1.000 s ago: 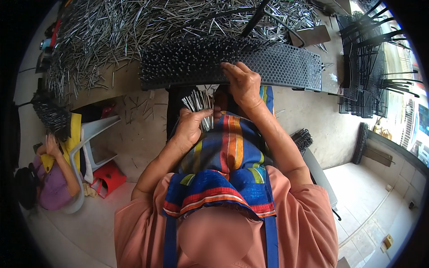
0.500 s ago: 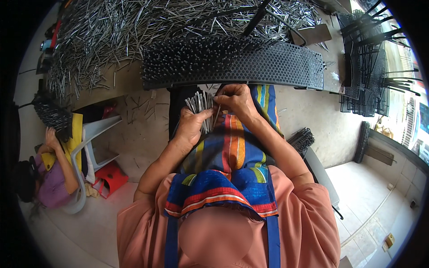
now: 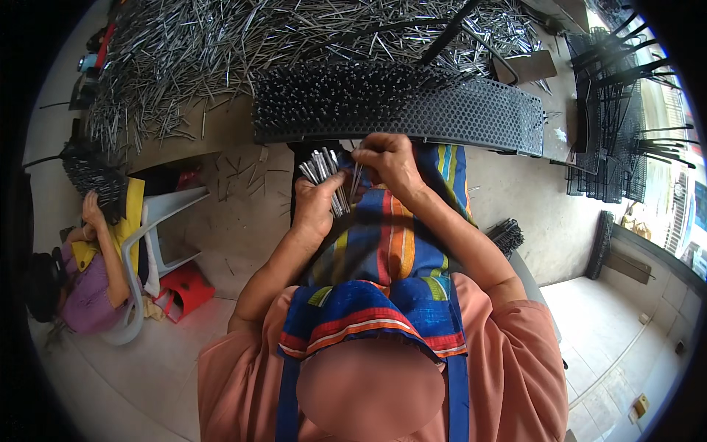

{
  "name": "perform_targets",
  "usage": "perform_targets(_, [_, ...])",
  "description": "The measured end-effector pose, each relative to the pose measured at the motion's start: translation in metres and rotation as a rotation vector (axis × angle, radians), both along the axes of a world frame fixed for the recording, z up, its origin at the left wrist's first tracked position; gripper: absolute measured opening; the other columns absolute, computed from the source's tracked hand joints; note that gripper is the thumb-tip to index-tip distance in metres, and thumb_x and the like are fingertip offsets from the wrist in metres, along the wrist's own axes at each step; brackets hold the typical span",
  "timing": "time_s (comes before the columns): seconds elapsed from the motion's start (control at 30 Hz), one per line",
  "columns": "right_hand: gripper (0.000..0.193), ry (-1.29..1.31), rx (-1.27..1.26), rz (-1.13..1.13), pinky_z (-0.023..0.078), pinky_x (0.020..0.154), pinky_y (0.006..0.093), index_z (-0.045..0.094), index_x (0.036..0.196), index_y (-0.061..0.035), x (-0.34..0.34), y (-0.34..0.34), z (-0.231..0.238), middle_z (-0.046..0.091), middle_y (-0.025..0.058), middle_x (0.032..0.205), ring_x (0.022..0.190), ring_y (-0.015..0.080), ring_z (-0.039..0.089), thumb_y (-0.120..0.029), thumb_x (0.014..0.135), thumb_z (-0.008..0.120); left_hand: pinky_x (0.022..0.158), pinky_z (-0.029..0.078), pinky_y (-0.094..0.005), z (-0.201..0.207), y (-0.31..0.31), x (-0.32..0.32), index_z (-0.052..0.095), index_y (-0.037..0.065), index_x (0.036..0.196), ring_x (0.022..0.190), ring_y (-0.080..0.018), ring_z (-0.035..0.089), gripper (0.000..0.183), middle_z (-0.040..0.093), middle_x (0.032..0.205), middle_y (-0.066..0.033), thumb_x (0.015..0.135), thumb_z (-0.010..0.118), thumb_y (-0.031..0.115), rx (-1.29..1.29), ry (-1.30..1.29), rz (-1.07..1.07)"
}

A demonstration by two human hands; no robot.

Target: Bundling and organizing thin metal spokes at a workbench.

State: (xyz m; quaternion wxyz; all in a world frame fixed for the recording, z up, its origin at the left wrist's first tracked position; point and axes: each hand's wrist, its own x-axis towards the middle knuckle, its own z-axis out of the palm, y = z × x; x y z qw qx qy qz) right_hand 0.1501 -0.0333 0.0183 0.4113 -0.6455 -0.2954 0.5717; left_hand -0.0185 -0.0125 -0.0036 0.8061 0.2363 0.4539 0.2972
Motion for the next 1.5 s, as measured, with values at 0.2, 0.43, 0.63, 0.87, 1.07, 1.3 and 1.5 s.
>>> perform_targets(0.2, [0.005,-0.273,0.505,-0.330,0.042,0.055,0.0204,0.070,0.087,0.0001,-0.005,0.027,0.010,0.063,0.0005,0.070,0.061,0.0063,0.056,0.001,0.083,0.072,0.055,0.054,-0.0315,-0.006,-0.006,-0.014,0.069,0.000,0.093,0.071,-0.0208,0.071,0.010,0.072,0.083,-0.0101,0.085,0.063,0.004,-0.280,0.051,-0.051])
perform_targets(0.43, [0.012,-0.575,0.771,-0.155,0.049,0.066,0.0232,0.070,0.086,0.0024,-0.014,0.048,0.006,0.066,0.0073,0.084,0.075,0.0133,0.063,0.006,0.075,0.073,0.062,0.055,-0.0313,0.001,-0.011,-0.013,0.067,0.000,0.096,0.070,-0.0194,0.071,0.012,0.072,0.083,-0.0122,0.086,0.061,0.003,-0.144,0.089,-0.003])
perform_targets(0.63, [0.012,-0.599,0.795,-0.147,0.049,0.067,0.0230,0.070,0.086,0.0029,-0.013,0.047,0.010,0.067,0.0078,0.085,0.075,0.0130,0.064,0.007,0.074,0.073,0.062,0.058,-0.0333,0.000,-0.008,-0.015,0.066,-0.001,0.097,0.072,-0.0218,0.071,0.012,0.072,0.083,-0.0132,0.087,0.063,0.001,-0.121,0.023,0.034])
perform_targets(0.87, [0.012,-0.652,0.750,-0.122,0.051,0.066,0.0245,0.071,0.084,0.0024,-0.015,0.050,0.001,0.068,0.0087,0.086,0.075,0.0159,0.065,0.005,0.073,0.075,0.063,0.058,-0.0323,0.009,-0.004,-0.008,0.068,-0.005,0.092,0.071,-0.0226,0.071,0.010,0.072,0.082,-0.0132,0.087,0.060,-0.003,-0.170,-0.013,0.035])
perform_targets(1.07, [0.013,-1.075,0.652,0.045,0.051,0.061,0.0296,0.072,0.083,-0.0039,-0.024,0.057,0.012,0.065,0.0082,0.077,0.069,0.0234,0.066,0.000,0.072,0.076,0.065,0.060,-0.0359,0.003,0.001,-0.010,0.064,-0.004,0.105,0.074,-0.0272,0.072,0.018,0.071,0.088,-0.0186,0.088,0.059,-0.004,-0.140,0.016,-0.008])
perform_targets(1.3, [0.013,-1.058,0.784,0.126,0.049,0.053,0.0345,0.072,0.087,-0.0092,-0.021,0.065,0.006,0.059,0.0069,0.071,0.061,0.0264,0.062,-0.007,0.074,0.074,0.061,0.059,-0.0329,0.009,0.006,-0.010,0.068,-0.005,0.094,0.072,-0.0236,0.072,0.011,0.072,0.084,-0.0145,0.083,0.064,-0.004,-0.207,-0.066,0.089])
perform_targets(1.5, [0.010,-1.251,0.846,0.241,0.049,0.053,0.0354,0.071,0.082,-0.0104,-0.023,0.059,0.014,0.058,0.0061,0.071,0.061,0.0283,0.061,-0.012,0.074,0.075,0.062,0.060,-0.0346,0.007,0.008,-0.011,0.066,-0.005,0.100,0.073,-0.0256,0.072,0.018,0.072,0.087,-0.0163,0.083,0.064,-0.006,-0.239,-0.114,0.102])
